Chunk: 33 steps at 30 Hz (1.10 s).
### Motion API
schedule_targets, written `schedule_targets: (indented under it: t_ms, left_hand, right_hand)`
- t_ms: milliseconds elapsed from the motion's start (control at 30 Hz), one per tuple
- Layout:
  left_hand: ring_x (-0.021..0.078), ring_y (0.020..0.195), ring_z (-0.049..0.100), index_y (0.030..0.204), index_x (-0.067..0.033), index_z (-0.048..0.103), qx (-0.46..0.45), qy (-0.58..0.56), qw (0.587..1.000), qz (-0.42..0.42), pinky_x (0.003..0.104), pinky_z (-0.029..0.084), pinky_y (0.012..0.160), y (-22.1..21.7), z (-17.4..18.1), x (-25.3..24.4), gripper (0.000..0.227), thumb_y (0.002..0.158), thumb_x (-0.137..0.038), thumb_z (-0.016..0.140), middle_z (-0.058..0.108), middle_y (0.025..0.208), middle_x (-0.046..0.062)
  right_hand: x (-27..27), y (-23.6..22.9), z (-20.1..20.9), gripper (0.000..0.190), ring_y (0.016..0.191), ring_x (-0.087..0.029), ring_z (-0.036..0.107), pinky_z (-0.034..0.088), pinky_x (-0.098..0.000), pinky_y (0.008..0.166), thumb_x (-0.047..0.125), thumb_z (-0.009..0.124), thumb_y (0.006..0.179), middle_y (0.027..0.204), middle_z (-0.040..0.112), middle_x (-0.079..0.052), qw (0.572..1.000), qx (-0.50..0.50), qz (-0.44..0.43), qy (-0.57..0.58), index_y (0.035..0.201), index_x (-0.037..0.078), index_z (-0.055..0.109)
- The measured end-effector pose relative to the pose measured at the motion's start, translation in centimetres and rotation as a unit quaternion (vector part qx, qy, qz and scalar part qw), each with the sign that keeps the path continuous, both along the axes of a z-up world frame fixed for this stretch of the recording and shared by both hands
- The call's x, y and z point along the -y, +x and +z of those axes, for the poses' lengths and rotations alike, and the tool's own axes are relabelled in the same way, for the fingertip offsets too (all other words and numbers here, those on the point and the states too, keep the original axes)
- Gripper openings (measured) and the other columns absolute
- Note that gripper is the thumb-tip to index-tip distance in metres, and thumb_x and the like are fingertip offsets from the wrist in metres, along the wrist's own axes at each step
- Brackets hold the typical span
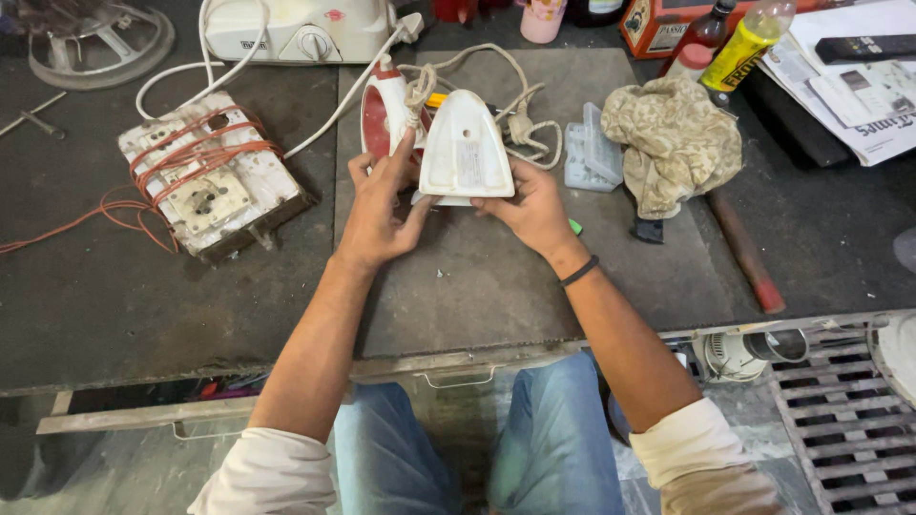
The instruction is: The person disassembles a white and red electric iron by removing screws from the base with a screwdriver. They separate the bottom plate from the main body, inspect the internal components, and then reassemble the iron by aligning the parts and tightening the screws.
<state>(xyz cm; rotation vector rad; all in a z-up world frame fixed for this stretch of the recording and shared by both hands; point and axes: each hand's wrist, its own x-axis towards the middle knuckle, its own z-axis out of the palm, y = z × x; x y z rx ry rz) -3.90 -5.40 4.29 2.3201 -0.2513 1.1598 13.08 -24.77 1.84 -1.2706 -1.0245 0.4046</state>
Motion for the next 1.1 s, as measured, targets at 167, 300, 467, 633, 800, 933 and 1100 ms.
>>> schedule_targets:
  t_ms: [167,300,467,633,800,933,1100]
  left_hand:
    - [0.0188,0.097,0.066,0.160,-0.0028,0.034,-0.010,-0.014,1.000,0.002,0.045,0.028,0.110,0.1,-0.1,-0.1,0.086,0.087,-0.009,0.078,0.071,0.103,0.002]
    - [0.0209,0.101,0.066,0.159,-0.0039,0.037,0.005,0.014,1.000,0.017,0.044,0.027,0.109,0.1,0.3,0.0,0.084,0.086,-0.010,0.078,0.072,0.106,0.003]
    - [0.0206,0.091,0.064,0.155,-0.0036,0.042,-0.039,-0.016,0.998,0.036,0.044,0.028,0.107,-0.1,0.8,0.3,0.080,0.085,-0.014,0.080,0.071,0.099,0.004]
    - [0.0200,0.102,0.063,0.153,-0.0048,0.046,0.002,0.004,0.999,0.036,0.044,0.026,0.108,0.0,1.0,0.4,0.076,0.085,-0.015,0.078,0.072,0.107,0.004]
    - [0.0197,0.111,0.060,0.150,-0.0047,0.053,-0.002,0.026,0.996,0.080,0.045,0.023,0.106,-0.1,0.8,0.5,0.073,0.084,-0.018,0.080,0.072,0.109,0.003]
    - [0.0188,0.110,0.058,0.145,-0.0060,0.057,0.027,0.025,0.994,0.099,0.045,0.022,0.103,0.0,0.9,0.8,0.069,0.082,-0.021,0.082,0.071,0.103,0.001]
    - [0.0190,0.101,0.056,0.139,-0.0087,0.063,0.029,0.037,0.991,0.125,0.042,0.024,0.098,-0.3,1.3,0.9,0.063,0.080,-0.021,0.083,0.071,0.095,-0.002]
  right_hand:
    - [-0.2,-0.4,0.2,0.050,0.111,-0.012,0.068,0.059,-0.0292,0.095,-0.005,0.079,0.089,0.123,0.071,-0.006,1.000,0.027,-0.010,0.002,0.134,-0.003,0.058]
    - [-0.1,-0.3,0.3,0.048,0.109,-0.011,0.067,0.057,-0.0284,0.096,-0.004,0.078,0.089,0.122,0.071,-0.005,0.999,0.036,-0.014,-0.016,0.134,-0.003,0.060]
    - [-0.1,0.1,-0.1,0.040,0.096,-0.012,0.070,0.060,-0.0290,0.086,-0.002,0.076,0.093,0.114,0.073,-0.005,0.998,-0.052,0.015,-0.010,0.131,-0.004,0.063]
    - [0.0,0.2,0.2,0.043,0.097,-0.010,0.069,0.060,-0.0288,0.086,-0.001,0.074,0.091,0.114,0.072,-0.003,0.999,-0.046,-0.001,-0.004,0.133,-0.002,0.061]
    - [-0.1,0.2,0.1,0.042,0.095,-0.010,0.070,0.061,-0.0288,0.085,0.001,0.075,0.091,0.113,0.073,-0.003,0.999,-0.051,-0.006,0.001,0.131,-0.001,0.062]
    - [-0.1,0.4,-0.1,0.034,0.091,-0.011,0.070,0.059,-0.0281,0.083,0.002,0.075,0.094,0.106,0.074,-0.004,1.000,-0.001,-0.023,-0.011,0.126,-0.001,0.065]
    - [-0.4,0.9,-0.3,0.027,0.089,-0.010,0.071,0.059,-0.0276,0.083,0.004,0.073,0.096,0.099,0.074,-0.003,1.000,0.013,-0.011,-0.010,0.122,-0.001,0.067]
